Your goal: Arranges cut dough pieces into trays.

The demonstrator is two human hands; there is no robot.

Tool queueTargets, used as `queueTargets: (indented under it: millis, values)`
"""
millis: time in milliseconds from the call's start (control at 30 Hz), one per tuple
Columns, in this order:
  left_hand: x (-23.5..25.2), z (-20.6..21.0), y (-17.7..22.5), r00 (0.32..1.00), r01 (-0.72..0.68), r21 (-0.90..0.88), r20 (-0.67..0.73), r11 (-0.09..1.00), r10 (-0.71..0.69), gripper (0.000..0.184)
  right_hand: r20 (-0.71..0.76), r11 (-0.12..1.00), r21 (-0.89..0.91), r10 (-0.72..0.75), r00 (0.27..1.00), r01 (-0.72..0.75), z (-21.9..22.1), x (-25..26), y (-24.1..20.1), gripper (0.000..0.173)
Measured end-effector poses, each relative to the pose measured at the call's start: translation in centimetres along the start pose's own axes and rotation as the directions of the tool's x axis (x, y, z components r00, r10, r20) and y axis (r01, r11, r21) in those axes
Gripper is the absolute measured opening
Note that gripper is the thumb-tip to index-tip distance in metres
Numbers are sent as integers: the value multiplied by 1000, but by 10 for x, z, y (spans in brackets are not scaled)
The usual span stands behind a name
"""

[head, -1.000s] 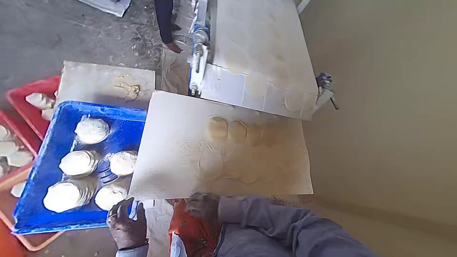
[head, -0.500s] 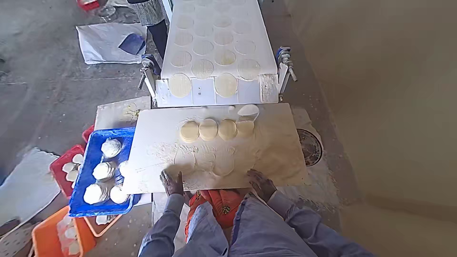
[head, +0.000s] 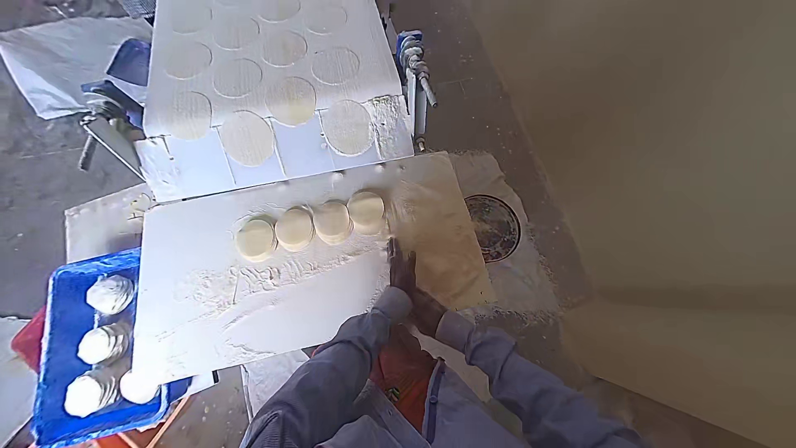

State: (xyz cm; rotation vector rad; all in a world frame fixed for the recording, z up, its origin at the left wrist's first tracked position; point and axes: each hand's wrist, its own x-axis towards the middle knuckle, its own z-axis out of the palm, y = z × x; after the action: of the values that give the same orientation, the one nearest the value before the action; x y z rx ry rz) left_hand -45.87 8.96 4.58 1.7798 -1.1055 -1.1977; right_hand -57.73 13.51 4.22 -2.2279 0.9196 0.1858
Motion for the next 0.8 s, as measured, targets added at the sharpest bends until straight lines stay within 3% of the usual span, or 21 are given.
queueTargets:
  millis: [33,100,167,233,300,367,433,500,600,800]
  values:
    - [4,3,23,999,41,-115,25,993,-38,64,-10,996,30,88,996,-88,-20,-1,2,46]
    - [1,-5,60,993,99,-262,-30,960,-110,60,-274,983,175,109,956,-62,-27,-8,7,41]
    - [-11,-26,66,989,21,-221,-137,975,-53,56,-554,983,179,60,831,49,-7,-16,3,32]
    - [-34,-61,46,979,-63,-68,-198,996,49,57,-641,997,73,56,765,-12,17,-23,-2,30]
    - [-65,-106,18,970,-34,45,-241,998,44,60,-609,965,116,257,750,-236,20,-24,-7,62]
    - [-100,-150,-21,941,85,101,-336,991,-47,59,-581,889,210,449,680,-407,9,-10,-1,96]
    - [-140,-193,-58,889,253,127,-422,959,-179,60,-472,793,291,605,641,-535,-13,7,-4,108]
    - [-175,-229,-84,806,424,118,-501,898,-316,61,-390,726,293,685,615,-623,-35,26,-6,104]
    - [-217,-264,-113,710,551,54,-554,833,-434,62,-277,690,232,722,633,-685,-49,43,-6,85]
    - [-267,-304,-157,683,517,-71,-567,853,-461,62,-117,605,65,794,596,-793,-70,46,-8,74]
